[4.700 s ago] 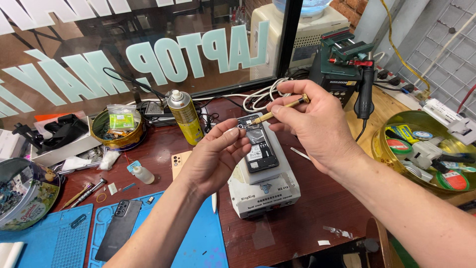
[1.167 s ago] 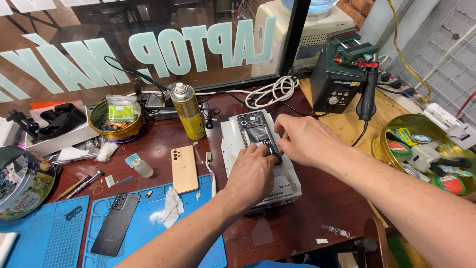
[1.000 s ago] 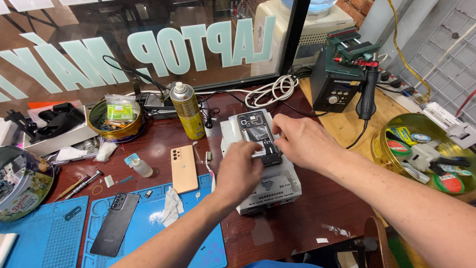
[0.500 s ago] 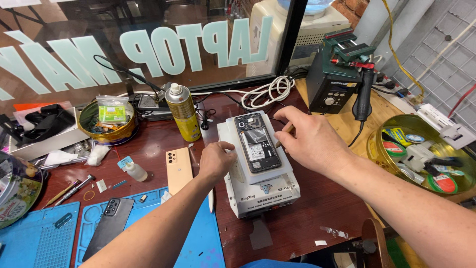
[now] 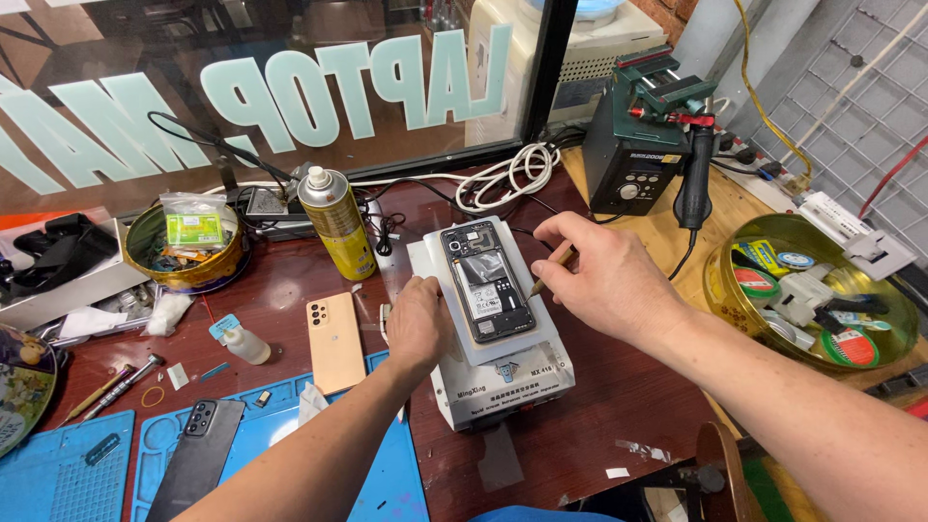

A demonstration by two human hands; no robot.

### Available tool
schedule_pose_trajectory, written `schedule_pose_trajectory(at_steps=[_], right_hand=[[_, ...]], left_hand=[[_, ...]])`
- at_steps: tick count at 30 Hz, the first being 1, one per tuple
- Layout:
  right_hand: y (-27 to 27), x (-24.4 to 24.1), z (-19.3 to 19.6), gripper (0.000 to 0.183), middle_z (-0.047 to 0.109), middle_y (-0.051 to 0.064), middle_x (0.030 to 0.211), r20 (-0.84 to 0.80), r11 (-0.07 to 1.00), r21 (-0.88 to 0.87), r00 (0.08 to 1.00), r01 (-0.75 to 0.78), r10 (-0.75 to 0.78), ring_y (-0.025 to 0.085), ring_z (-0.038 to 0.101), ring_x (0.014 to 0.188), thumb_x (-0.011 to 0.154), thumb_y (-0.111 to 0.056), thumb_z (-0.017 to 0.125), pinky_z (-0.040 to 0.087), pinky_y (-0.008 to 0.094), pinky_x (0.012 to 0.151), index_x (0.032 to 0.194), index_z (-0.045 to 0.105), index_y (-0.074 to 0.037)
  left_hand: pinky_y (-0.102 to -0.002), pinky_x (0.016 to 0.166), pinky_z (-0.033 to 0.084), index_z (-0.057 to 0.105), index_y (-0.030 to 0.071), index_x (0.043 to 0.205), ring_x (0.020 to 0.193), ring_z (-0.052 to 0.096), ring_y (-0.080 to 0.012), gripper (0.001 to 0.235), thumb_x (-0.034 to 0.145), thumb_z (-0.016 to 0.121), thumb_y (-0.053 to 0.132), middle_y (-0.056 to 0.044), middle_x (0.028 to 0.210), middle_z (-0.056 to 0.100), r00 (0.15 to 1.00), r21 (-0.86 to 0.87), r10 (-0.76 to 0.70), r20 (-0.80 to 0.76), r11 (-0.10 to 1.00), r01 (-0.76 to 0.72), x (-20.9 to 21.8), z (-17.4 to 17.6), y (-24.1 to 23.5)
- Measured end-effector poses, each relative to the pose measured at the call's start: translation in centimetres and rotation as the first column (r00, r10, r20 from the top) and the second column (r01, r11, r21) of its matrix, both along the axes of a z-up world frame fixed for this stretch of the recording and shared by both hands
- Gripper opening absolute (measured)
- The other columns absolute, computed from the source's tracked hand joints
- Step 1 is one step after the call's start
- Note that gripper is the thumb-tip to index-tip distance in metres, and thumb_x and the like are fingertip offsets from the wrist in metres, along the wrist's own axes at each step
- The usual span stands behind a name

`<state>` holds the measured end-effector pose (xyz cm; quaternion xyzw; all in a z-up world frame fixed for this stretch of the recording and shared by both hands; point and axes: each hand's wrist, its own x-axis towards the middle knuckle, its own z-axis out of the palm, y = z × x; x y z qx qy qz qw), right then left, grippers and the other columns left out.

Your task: The person uses a wooden stick to repeatedly press and scrape the internal components of a disassembled smartphone placed on a white box. The person then picks up a small black rectangular component and places it onto the phone's motherboard before continuing to press internal parts with the stick.

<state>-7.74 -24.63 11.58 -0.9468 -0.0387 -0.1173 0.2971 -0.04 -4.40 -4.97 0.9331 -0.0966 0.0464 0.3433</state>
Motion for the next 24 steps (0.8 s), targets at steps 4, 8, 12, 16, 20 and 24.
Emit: schedule_pose_trajectory(at_steps=[4, 8, 12, 16, 20, 24], right_hand=[[-0.3, 0.0, 0.1, 0.029, 0.078, 0.009, 0.084, -0.118, 0.994, 0.087, 0.991, 0.065, -0.054, 0.019, 0.078, 0.067, 0.086, -0.019, 0.072, 0.060, 0.033, 0.063, 0.113, 0.067, -0.008], [-0.5, 0.0, 0.2, 0.030, 0.078, 0.008, 0.085, -0.151, 0.989, 0.119, 0.986, 0.087, -0.068, 0.017, 0.078, 0.064, 0.086, -0.018, 0.073, 0.060, 0.032, 0.061, 0.113, 0.066, -0.007], [-0.6, -0.1, 0.1, 0.030, 0.079, 0.008, 0.084, -0.141, 0.987, 0.140, 0.989, 0.074, -0.054, 0.016, 0.078, 0.063, 0.086, -0.017, 0.073, 0.060, 0.031, 0.061, 0.114, 0.066, -0.007], [-0.4, -0.2, 0.1, 0.032, 0.078, 0.006, 0.085, -0.172, 0.981, 0.164, 0.982, 0.105, -0.076, 0.015, 0.079, 0.064, 0.086, -0.018, 0.073, 0.060, 0.030, 0.061, 0.116, 0.066, -0.008], [-0.4, -0.5, 0.5, 0.033, 0.078, 0.006, 0.087, -0.170, 0.970, 0.198, 0.980, 0.140, -0.106, 0.015, 0.079, 0.067, 0.087, -0.017, 0.072, 0.060, 0.029, 0.062, 0.118, 0.065, -0.007], [0.2, -0.1, 1.1, 0.037, 0.073, 0.011, 0.096, -0.133, 0.794, 0.603, 0.991, 0.070, 0.013, 0.018, 0.078, 0.080, 0.090, -0.007, 0.067, 0.065, 0.030, 0.065, 0.126, 0.058, -0.002]], left_hand=[[-0.049, 0.087, 0.052, 0.071, 0.002, 0.095, 0.099, 0.066, -0.0395, 0.018, 0.092, 0.061, 0.017, -0.018, 0.104, 0.067, 1.000, -0.085, -0.012, -0.017, 0.996, 0.010, 0.9, -2.0, 0.6], [-0.044, 0.084, 0.055, 0.073, 0.002, 0.095, 0.092, 0.069, -0.0316, 0.018, 0.089, 0.066, 0.018, -0.016, 0.102, 0.070, 0.997, -0.194, -0.042, -0.065, 0.981, 0.029, 2.6, -2.8, 1.4], [-0.038, 0.066, 0.056, 0.067, 0.001, 0.102, 0.074, 0.065, -0.0212, 0.020, 0.098, 0.061, 0.020, -0.015, 0.092, 0.071, 0.867, -0.500, -0.065, -0.494, 0.837, -0.223, 3.5, -2.2, 2.0], [-0.032, 0.064, 0.061, 0.065, -0.003, 0.103, 0.072, 0.067, -0.0174, 0.017, 0.095, 0.064, 0.012, -0.012, 0.092, 0.070, 0.854, -0.652, -0.151, -0.499, 0.714, -0.255, 3.3, -0.5, 3.0], [-0.035, 0.067, 0.064, 0.055, 0.001, 0.110, 0.075, 0.070, -0.0208, 0.026, 0.087, 0.066, 0.000, -0.012, 0.091, 0.068, 0.851, -0.721, -0.162, -0.500, 0.622, -0.305, 2.5, 1.7, 3.6], [-0.034, 0.074, 0.063, 0.056, 0.003, 0.112, 0.079, 0.069, -0.0194, 0.027, 0.089, 0.069, 0.001, -0.010, 0.092, 0.069, 0.803, -0.874, -0.371, -0.465, 0.333, -0.352, 1.0, 4.5, 4.8]])
